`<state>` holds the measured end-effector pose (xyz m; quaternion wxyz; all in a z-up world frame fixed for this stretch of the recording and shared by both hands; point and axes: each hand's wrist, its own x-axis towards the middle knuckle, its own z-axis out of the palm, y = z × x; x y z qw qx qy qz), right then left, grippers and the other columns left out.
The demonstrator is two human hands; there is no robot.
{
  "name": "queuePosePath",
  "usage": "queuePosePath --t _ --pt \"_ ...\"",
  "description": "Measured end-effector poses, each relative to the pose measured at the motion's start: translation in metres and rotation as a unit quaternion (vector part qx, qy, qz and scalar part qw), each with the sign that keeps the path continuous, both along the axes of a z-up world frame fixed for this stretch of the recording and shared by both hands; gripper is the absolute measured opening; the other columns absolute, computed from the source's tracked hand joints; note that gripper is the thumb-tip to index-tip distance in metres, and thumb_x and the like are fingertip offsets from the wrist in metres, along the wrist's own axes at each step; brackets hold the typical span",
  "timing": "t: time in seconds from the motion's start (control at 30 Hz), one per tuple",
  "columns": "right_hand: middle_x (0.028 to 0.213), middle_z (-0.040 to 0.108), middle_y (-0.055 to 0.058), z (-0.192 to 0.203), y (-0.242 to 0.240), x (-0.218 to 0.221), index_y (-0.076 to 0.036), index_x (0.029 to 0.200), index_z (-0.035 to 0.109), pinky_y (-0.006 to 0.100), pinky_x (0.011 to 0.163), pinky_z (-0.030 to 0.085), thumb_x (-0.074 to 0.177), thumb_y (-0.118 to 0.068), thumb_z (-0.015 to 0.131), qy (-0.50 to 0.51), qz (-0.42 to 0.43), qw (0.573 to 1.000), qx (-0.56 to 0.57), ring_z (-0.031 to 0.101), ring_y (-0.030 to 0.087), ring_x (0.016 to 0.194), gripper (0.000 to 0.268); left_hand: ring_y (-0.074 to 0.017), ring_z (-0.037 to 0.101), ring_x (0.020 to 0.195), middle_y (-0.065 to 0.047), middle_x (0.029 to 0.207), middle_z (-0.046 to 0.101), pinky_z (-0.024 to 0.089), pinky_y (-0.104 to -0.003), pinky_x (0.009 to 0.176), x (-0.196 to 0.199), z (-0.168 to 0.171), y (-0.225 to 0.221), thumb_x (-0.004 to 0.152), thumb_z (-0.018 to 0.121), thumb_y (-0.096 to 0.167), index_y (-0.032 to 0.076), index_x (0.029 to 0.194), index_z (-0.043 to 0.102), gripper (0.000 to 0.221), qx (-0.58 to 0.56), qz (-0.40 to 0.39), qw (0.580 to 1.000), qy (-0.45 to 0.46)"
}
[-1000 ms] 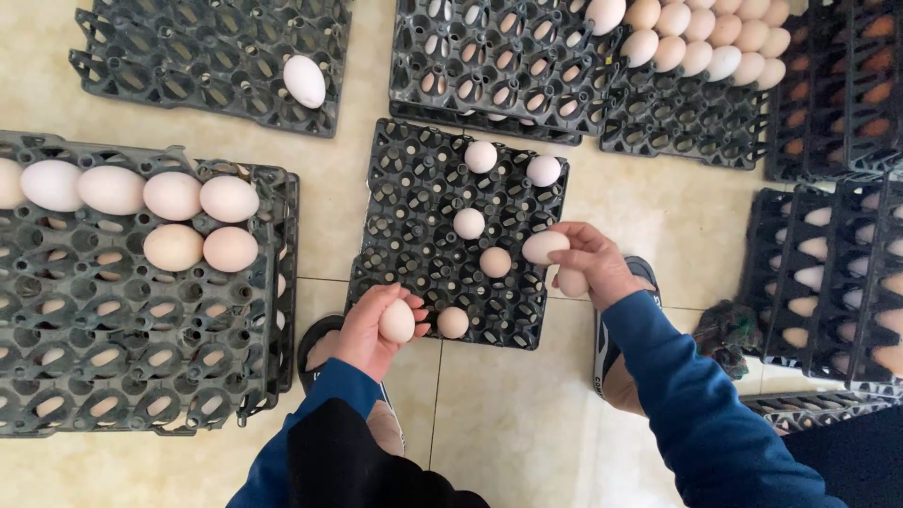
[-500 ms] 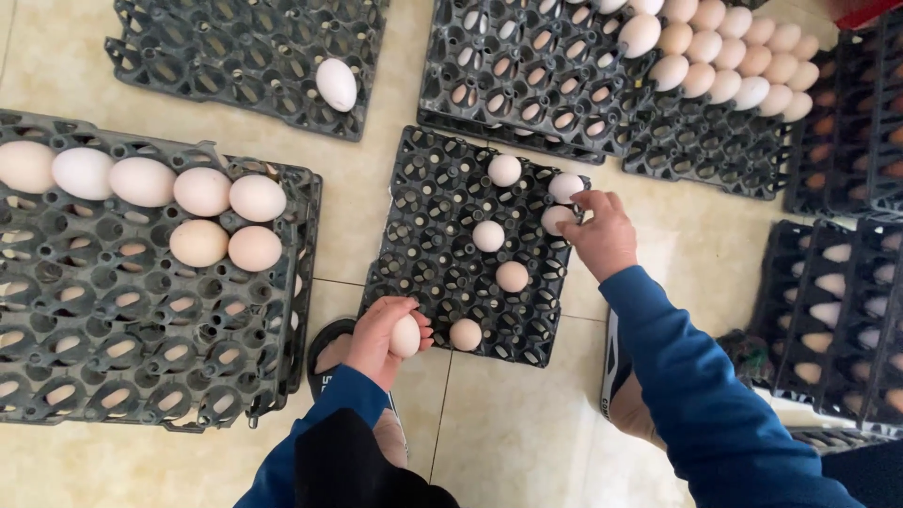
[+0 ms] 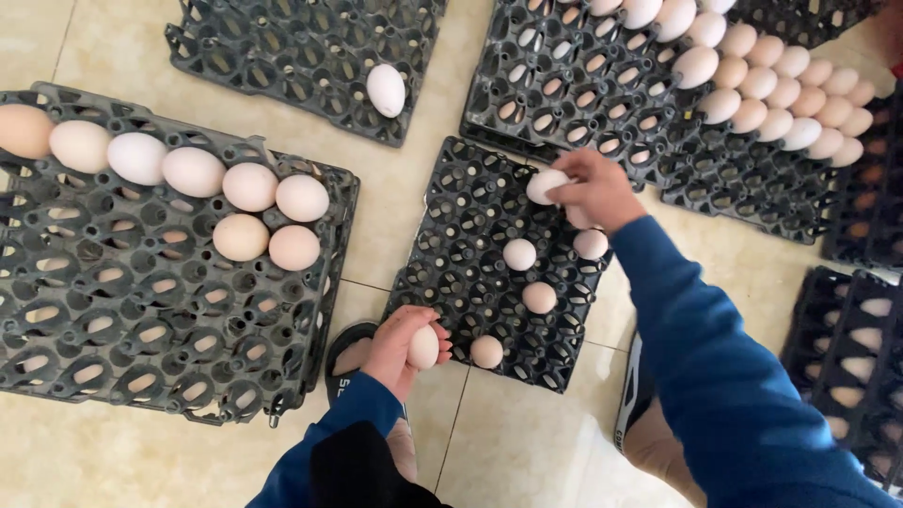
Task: Placing individual eggs into plastic egg trays on the floor.
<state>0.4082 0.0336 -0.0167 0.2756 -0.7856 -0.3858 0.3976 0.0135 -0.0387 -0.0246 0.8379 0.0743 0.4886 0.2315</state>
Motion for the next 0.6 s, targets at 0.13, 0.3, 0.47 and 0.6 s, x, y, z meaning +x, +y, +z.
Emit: queuePosePath --t 0.13,0.3,0.47,0.6 --pt "0.101 0.073 0.016 0.033 -0.032 -0.013 -0.001 0.119 0.064 0.041 0.048 0.062 0.079 -0.004 0.077 0.284 -0.112 0.95 0.063 0.075 0.03 0.076 0.042 -0.0394 0.076 0.075 -0.027 0.086 0.075 0.067 -0.053 0.061 0.001 0.004 0.0 0.097 0.066 0.019 0.001 0.104 0.067 0.02 0.003 -0.015 1.0 -0.014" --pt "0.105 0.074 0.013 0.015 -0.045 -0.001 -0.003 0.123 0.067 0.04 0.066 0.065 0.079 0.0 0.079 0.245 -0.119 0.957 0.096 0.077 0.027 0.084 0.046 -0.0403 0.074 0.073 -0.029 0.091 0.075 0.067 -0.053 0.062 -0.002 0.003 0.0 0.097 0.064 0.017 -0.001 0.105 0.065 0.02 0.005 -0.013 1.0 -0.002" --pt "0.11 0.072 -0.002 -0.005 -0.05 0.017 -0.026 0.12 0.07 0.039 0.082 0.058 0.076 -0.03 0.088 -0.123 -0.019 0.99 -0.067 0.072 0.021 0.097 0.047 -0.0416 0.074 0.076 -0.03 0.095 0.075 0.068 -0.053 0.064 -0.004 -0.005 -0.005 0.099 0.062 0.017 -0.001 0.107 0.065 0.02 0.008 -0.01 1.0 -0.013" --pt "0.116 0.06 -0.006 -0.003 -0.056 -0.005 -0.031 0.122 0.066 0.049 0.086 0.06 0.079 -0.036 0.087 -0.381 0.103 0.919 -0.016 0.072 0.031 0.098 0.048 -0.04 0.075 0.076 -0.03 0.097 0.075 0.069 -0.052 0.065 0.0 0.004 0.0 0.1 0.06 0.016 -0.002 0.111 0.065 0.021 0.006 -0.019 1.0 -0.006"
